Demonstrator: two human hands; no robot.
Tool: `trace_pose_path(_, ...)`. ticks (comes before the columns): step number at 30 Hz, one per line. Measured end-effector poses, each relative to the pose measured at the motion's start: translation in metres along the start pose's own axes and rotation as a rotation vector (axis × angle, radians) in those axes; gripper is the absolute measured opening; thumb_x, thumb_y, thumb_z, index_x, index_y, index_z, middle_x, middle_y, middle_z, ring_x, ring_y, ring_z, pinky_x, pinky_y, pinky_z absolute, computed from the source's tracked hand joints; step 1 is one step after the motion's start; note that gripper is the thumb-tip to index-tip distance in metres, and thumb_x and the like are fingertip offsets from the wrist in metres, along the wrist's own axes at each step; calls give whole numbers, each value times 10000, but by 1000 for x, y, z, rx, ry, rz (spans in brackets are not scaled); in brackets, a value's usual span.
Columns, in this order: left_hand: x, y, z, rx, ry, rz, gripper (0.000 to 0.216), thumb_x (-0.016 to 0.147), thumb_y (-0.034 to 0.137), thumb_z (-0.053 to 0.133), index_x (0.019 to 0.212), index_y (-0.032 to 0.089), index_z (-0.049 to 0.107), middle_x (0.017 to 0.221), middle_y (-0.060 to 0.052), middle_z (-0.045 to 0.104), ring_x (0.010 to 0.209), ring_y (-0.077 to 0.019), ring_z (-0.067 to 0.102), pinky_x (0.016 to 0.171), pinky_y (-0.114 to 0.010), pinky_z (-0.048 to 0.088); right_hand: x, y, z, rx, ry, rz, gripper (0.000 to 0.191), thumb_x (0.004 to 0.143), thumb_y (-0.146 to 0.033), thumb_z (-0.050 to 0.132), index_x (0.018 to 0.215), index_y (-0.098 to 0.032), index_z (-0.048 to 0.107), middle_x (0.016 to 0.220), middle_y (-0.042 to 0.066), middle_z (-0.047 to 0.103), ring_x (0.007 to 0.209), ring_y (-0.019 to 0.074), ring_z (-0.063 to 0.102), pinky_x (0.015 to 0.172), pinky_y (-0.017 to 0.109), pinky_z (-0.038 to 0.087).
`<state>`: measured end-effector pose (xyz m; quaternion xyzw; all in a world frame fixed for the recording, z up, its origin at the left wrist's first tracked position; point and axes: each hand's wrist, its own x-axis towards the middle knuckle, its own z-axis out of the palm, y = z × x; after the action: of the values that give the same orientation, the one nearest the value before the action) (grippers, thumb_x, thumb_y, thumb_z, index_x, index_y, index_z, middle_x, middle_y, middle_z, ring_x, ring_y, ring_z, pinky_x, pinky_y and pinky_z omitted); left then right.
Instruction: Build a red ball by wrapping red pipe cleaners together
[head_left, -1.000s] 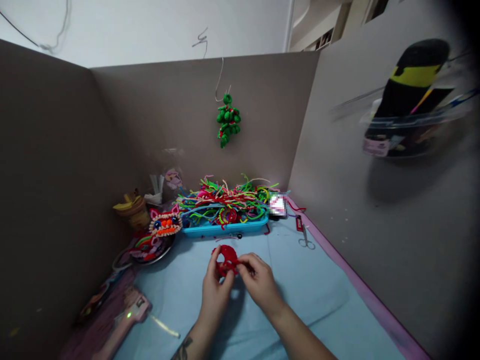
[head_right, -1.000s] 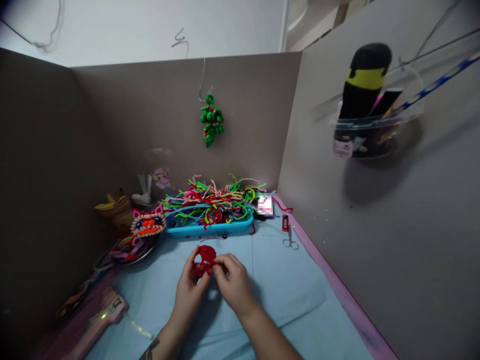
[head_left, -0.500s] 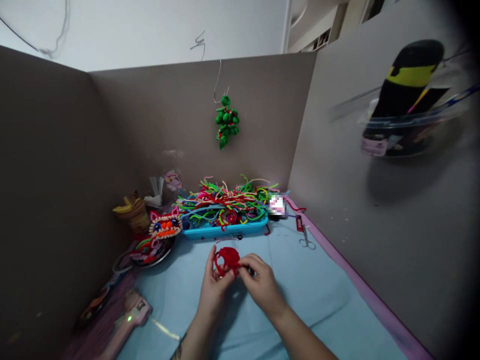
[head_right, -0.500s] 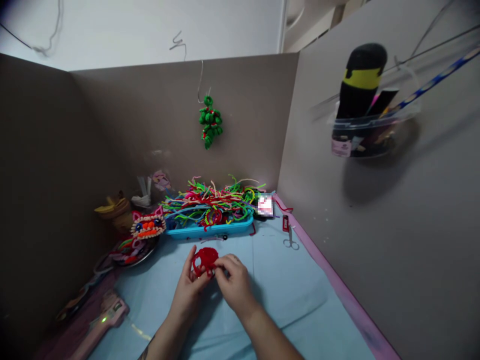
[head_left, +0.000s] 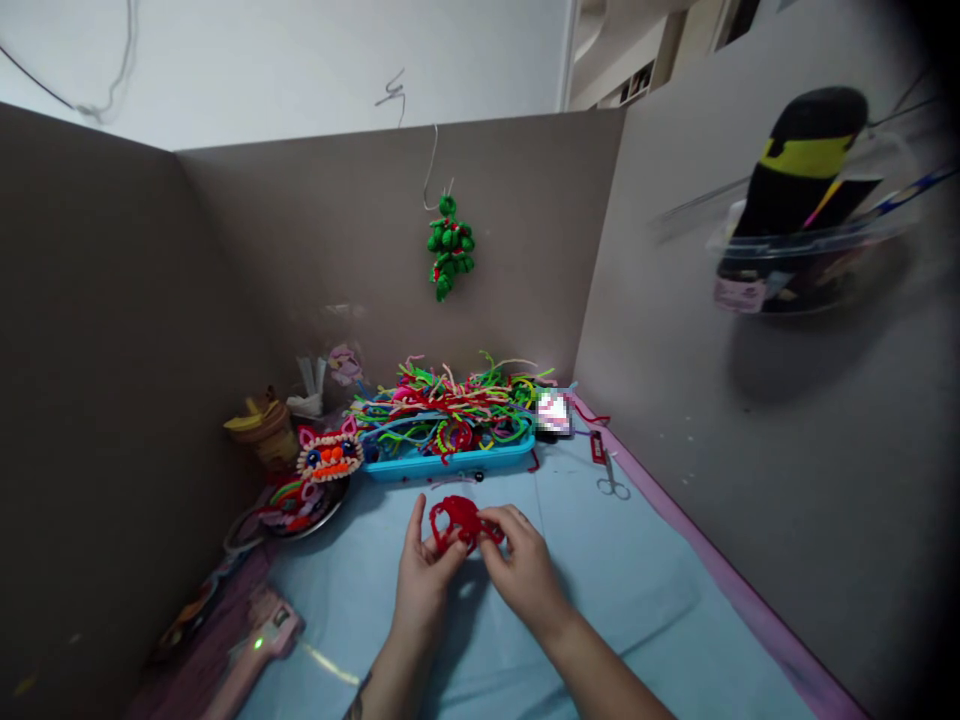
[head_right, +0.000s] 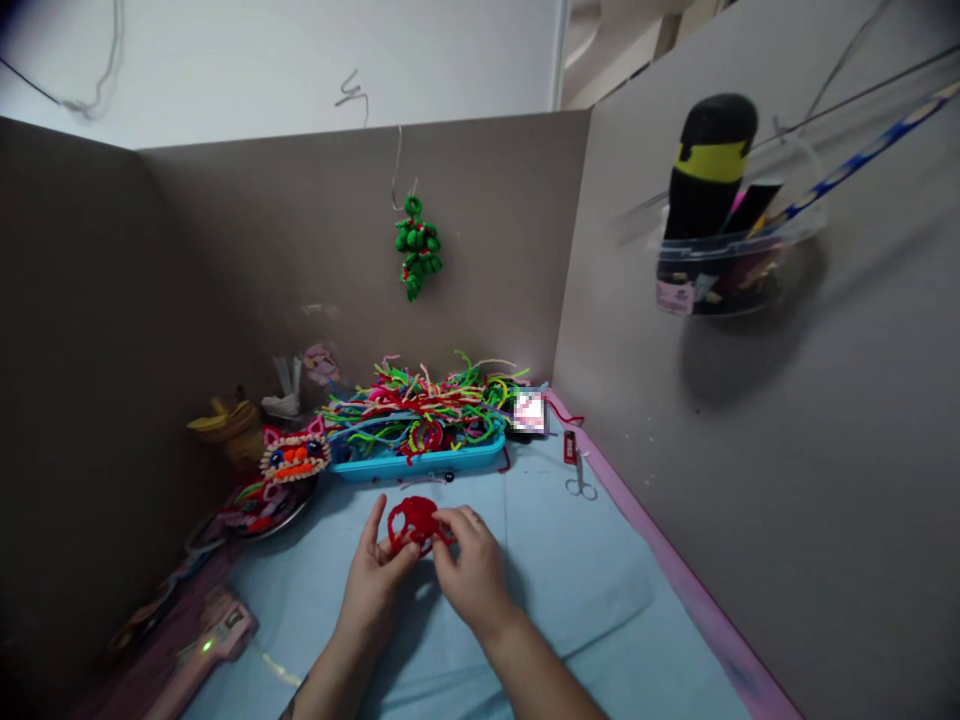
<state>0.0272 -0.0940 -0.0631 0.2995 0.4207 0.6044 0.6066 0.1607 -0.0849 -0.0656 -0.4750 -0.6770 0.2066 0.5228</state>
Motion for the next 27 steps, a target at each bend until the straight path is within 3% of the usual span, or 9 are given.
trace_pose_path(7, -2, -2, 0, 65, -39, 61, 1044, 645, 259, 811, 1477, 231, 180, 948, -100, 733, 907, -227, 691, 906, -378, 466, 1, -5, -1, 45, -19, -25, 177, 780, -86, 503, 801, -213, 625, 774, 28, 657, 762, 184, 615, 684, 277, 479)
trace_pose_path(12, -1, -5, -2, -70, -50, -20, 1050, 572, 209, 845, 1443, 305, 268, 1082, -94, 695, 973, -241, 669, 883, -358, 483, -1, -3, -2, 36, -40, -61, 222, 760, -64, 483, 813, -218, 633, 783, 29, 666, 757, 180, 618, 688, 277, 487)
trace_pose_path(15, -1, -2, 0, -224, 31, -86, 957, 631, 209, 801, 1430, 312, 283, 1136, -87, 676, 1001, -223, 658, 865, -326, 497, -2, -3, -2, 6, -84, -121, 286, 742, -36, 468, 847, -226, 654, 803, 35, 674, 782, 186, 619, 711, 290, 497)
trace_pose_path(20, 4, 3, 1, -283, 153, -72, 804, 703, 142, 747, 1389, 273, 349, 1077, -78, 682, 865, -170, 681, 766, -264, 532, -4, -1, 2, -1, -165, -152, 378, 700, 9, 451, 899, -223, 673, 866, 44, 692, 851, 191, 631, 784, 315, 510)
trace_pose_path(27, 5, 2, 0, -297, 118, -100, 718, 697, 153, 746, 1337, 241, 434, 1049, -85, 693, 873, -190, 681, 764, -280, 547, -4, -5, 8, 74, -50, -51, 258, 732, -40, 494, 822, -214, 661, 809, 32, 691, 783, 179, 629, 711, 286, 495)
